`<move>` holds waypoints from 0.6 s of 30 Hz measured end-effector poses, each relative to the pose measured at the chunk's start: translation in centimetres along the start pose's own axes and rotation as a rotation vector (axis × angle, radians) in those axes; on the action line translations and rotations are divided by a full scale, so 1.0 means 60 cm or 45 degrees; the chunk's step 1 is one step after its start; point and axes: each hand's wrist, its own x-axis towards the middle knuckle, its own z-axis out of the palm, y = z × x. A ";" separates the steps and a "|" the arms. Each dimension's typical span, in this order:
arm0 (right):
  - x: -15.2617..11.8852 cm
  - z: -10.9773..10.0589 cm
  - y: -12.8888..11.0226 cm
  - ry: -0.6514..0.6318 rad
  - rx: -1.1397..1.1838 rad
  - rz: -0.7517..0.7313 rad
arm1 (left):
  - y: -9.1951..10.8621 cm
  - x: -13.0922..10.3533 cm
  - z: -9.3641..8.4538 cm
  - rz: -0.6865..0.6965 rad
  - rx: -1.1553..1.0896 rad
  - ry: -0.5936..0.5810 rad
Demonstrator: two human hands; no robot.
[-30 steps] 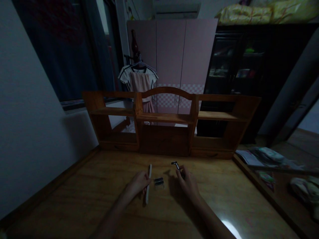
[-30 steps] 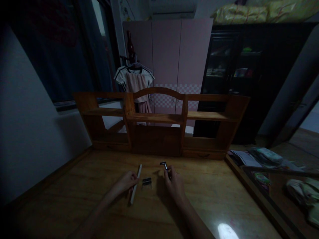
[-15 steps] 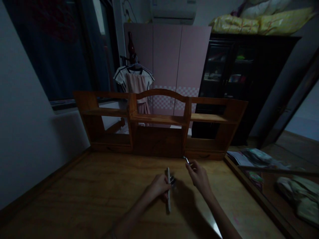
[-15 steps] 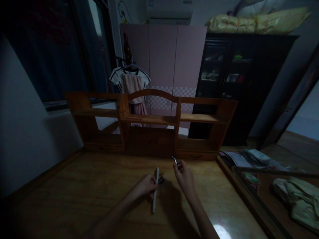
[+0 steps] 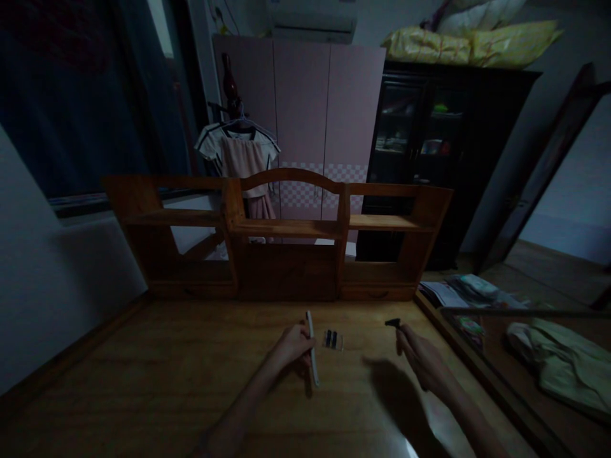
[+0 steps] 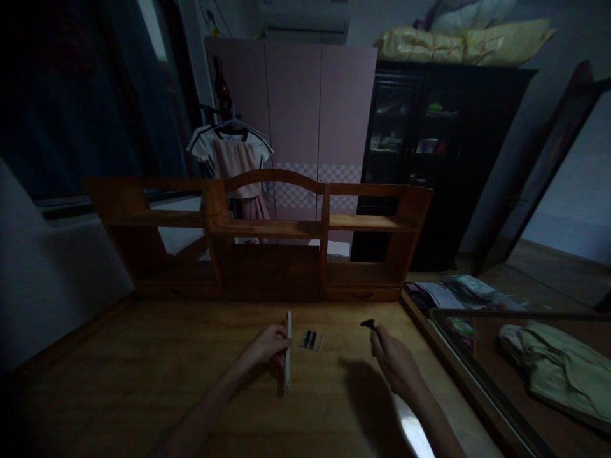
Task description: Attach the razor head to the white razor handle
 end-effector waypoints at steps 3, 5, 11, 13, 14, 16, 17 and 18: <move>0.033 0.051 -0.083 -0.084 0.017 -0.193 | -0.017 -0.005 -0.008 -0.074 -0.128 -0.043; 0.059 0.089 -0.127 -0.147 0.011 -0.350 | -0.022 -0.011 -0.004 -0.088 -0.177 -0.068; 0.094 0.151 -0.138 -0.239 -0.138 -0.434 | -0.017 -0.022 0.011 -0.103 -0.193 -0.190; 0.076 0.140 -0.108 -0.200 -0.185 -0.394 | -0.011 -0.018 0.023 -0.101 -0.211 -0.222; 0.061 0.130 -0.088 -0.167 -0.210 -0.352 | -0.006 -0.015 0.031 -0.102 -0.218 -0.246; 0.026 0.103 -0.045 -0.076 -0.275 -0.199 | 0.009 -0.005 0.057 -0.107 -0.238 -0.337; 0.007 0.088 -0.024 -0.032 -0.304 -0.124 | 0.019 0.001 0.073 -0.075 -0.269 -0.406; -0.010 0.073 -0.006 0.008 -0.319 -0.064 | 0.031 0.007 0.092 -0.032 -0.298 -0.465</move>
